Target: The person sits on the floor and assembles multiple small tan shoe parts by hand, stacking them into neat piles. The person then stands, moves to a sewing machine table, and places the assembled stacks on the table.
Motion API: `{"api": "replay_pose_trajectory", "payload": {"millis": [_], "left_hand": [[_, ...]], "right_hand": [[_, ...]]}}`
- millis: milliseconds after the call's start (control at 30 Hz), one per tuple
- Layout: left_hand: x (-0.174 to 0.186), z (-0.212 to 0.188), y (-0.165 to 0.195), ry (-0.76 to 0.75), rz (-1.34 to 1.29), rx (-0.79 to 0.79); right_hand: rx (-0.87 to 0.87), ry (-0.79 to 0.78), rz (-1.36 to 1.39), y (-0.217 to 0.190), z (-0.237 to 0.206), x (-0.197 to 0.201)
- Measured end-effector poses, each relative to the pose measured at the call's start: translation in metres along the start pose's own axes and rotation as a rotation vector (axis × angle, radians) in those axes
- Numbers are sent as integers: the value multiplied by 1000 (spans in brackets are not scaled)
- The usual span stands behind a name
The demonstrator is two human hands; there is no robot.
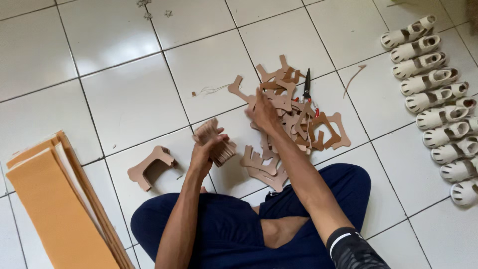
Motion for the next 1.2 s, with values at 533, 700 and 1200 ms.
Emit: {"api": "replay_pose_trajectory", "payload": {"millis": [533,700,1200], "left_hand": [[142,68,-345,280,-199,-111],[185,76,-411,272,-264,-144],[319,27,-478,122,6,-598]], "right_hand": [[100,10,-108,208,-241,-277],[-21,20,174,267,-272,-333],[-308,-499,985,217,-380,-556]]}}
Point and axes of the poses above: each hand's wrist, its own z-axis towards the middle knuckle, its own x-axis out of the back of the hand, y = z × x, the point moved 7 cm from there along z, towards the middle knuckle, and after that the axes turned 3 degrees about y, right-handed, at the moved point
